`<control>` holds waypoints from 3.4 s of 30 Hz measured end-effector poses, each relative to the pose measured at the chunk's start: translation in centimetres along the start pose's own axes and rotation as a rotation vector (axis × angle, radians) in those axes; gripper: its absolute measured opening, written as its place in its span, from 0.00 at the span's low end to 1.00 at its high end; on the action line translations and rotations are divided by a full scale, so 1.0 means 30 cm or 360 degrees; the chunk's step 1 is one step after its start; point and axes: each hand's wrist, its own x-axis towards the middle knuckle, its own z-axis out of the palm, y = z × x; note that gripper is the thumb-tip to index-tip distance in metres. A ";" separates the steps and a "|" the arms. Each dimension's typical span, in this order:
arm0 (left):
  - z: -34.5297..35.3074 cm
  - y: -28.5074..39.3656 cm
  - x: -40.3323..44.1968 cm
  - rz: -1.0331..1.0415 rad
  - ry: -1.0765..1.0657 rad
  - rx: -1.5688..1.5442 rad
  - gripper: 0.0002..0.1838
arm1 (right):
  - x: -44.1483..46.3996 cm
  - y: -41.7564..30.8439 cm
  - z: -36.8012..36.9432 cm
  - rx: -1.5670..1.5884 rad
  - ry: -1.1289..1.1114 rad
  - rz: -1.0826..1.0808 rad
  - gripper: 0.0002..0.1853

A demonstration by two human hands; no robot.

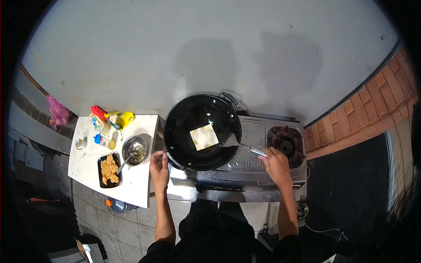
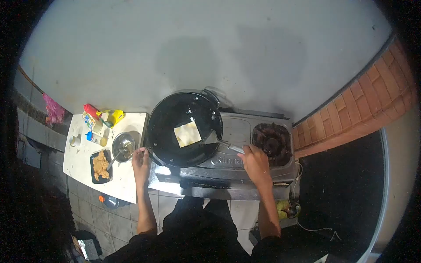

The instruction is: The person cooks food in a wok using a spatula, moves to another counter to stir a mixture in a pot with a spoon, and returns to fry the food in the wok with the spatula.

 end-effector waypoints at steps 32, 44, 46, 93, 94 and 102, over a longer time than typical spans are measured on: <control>-0.045 -0.082 0.102 0.0199 -0.0188 0.0221 0.12 | 0.442 -0.280 0.183 0.0126 0.0663 -0.0116 0.15; -0.088 -0.027 0.114 -0.0062 -0.0586 0.0048 0.13 | 0.444 -0.316 0.181 0.0164 0.0643 0.0203 0.17; -0.083 -0.028 0.108 -0.0031 -0.0640 0.0048 0.12 | 0.440 -0.296 0.189 0.0130 0.0652 0.0222 0.16; -0.070 -0.071 0.097 0.0097 -0.0715 -0.0001 0.12 | 0.174 -0.368 0.412 0.1445 0.1234 0.0912 0.13; -0.069 -0.071 0.098 0.0091 -0.0716 -0.0007 0.12 | 0.171 -0.362 0.420 0.1478 0.1148 0.0909 0.12; -0.076 -0.053 0.102 0.0134 -0.0742 0.0005 0.11 | 0.166 -0.376 0.455 0.1394 0.1224 0.0839 0.12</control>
